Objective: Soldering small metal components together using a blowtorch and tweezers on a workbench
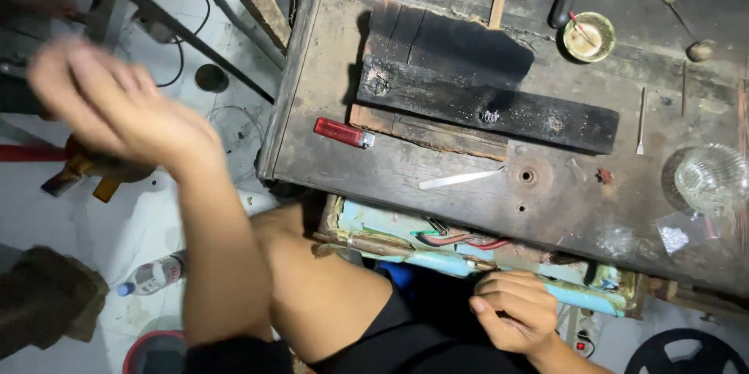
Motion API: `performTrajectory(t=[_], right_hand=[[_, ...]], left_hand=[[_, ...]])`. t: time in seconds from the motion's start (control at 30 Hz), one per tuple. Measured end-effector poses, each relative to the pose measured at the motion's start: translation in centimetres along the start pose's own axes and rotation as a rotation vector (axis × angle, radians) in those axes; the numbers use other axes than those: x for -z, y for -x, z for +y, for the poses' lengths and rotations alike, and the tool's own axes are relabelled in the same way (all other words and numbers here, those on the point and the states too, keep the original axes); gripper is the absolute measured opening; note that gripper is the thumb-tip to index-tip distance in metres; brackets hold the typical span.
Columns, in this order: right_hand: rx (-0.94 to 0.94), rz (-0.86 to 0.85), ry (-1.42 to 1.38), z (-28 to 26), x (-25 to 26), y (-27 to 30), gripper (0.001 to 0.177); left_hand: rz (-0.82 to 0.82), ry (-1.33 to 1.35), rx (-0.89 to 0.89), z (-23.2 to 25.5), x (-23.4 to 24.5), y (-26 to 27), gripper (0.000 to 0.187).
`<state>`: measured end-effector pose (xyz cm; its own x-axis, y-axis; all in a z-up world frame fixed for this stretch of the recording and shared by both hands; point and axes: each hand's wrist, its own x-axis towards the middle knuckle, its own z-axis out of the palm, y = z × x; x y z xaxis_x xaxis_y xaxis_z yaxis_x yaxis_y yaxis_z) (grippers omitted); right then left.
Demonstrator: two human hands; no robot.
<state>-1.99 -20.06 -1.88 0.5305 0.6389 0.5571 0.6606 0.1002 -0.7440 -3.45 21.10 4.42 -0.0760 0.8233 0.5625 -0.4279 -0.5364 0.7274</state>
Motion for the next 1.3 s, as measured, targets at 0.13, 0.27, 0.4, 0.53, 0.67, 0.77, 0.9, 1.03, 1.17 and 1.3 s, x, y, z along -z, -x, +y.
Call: performTrajectory(t=[0.13, 0.27, 0.4, 0.53, 0.67, 0.77, 0.9, 1.03, 1.17, 1.3], right_hand=[[-0.074, -0.005, -0.006, -1.4, 0.4, 1.6, 0.030], [-0.093, -0.111, -0.044, -2.1, 0.3, 1.4, 0.027], [-0.117, -0.189, -0.155, -2.0, -0.3, 1.6, 0.024], [-0.165, -0.256, -0.246, -2.1, -2.2, 1.1, 0.018], [-0.207, -0.353, -0.374, -3.0, -5.7, -1.4, 0.031], [-0.197, -0.314, -0.479, -4.1, -9.2, -3.1, 0.057], [-0.203, -0.134, -0.574, -2.4, -13.3, -0.8, 0.047], [-0.217, -0.002, -0.509, -1.5, -10.1, 1.7, 0.016], [-0.300, 0.043, -0.505, -1.6, -7.7, 2.7, 0.012], [-0.347, 0.059, -0.583, 0.3, -5.4, 1.7, 0.030]], left_hand=[[0.199, -0.118, 0.836, -26.7, 8.9, 0.2, 0.042], [-0.492, -0.708, 1.052, -36.5, 11.3, 4.3, 0.021], [-0.842, -0.645, 0.721, -32.8, 12.3, 5.1, 0.017], [-0.599, -0.361, 0.749, -15.0, 10.5, 2.3, 0.026], [-0.431, -0.280, 0.574, 2.5, 9.4, 5.7, 0.007], [-0.351, -0.151, 0.610, 10.3, 10.2, 11.9, 0.015], [-0.439, 0.041, 0.698, 13.9, 11.8, 17.7, 0.019], [-0.618, 0.020, 0.639, 15.2, 10.5, 20.3, 0.022], [-0.676, 0.074, 0.762, 15.1, 8.6, 23.0, 0.014], [-1.006, -0.190, 0.274, 14.2, 6.1, 21.6, 0.022]])
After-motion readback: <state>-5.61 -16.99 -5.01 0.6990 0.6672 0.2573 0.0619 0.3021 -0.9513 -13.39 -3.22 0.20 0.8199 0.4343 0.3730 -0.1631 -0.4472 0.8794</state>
